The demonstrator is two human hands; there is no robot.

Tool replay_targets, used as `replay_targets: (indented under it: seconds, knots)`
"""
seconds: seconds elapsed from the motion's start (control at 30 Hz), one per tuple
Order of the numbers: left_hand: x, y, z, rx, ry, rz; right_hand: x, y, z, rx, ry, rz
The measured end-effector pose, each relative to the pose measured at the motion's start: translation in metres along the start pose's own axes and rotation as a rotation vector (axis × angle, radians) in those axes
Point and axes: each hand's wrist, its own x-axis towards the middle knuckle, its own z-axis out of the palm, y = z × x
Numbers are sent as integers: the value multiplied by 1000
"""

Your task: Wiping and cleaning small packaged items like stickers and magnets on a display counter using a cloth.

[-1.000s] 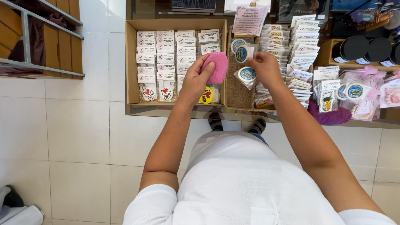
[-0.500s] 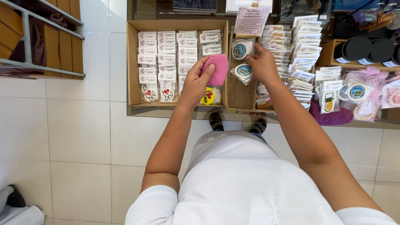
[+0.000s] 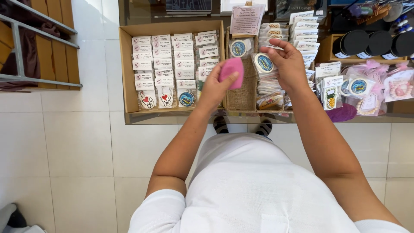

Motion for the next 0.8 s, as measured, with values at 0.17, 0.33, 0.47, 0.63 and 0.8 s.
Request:
replay_targets:
  seconds: [0.17,0.33,0.47,0.63,0.8]
  knots:
    - [5,-26,32,-24,-93,24,-17,15,-18,-91,-71,-260]
    - [6,-31,54,-43,-70,85,-48,-4,-24,-89,-122,-381]
    - [2,-37,72,-135,-86,134,-53,2,-57,304,-185,-64]
    - [-4,-40,93,-25,-80,173,-64,-18,-76,383,-220,182]
    - [5,-45,105,33,90,276,-59,-24,-116,348,-219,200]
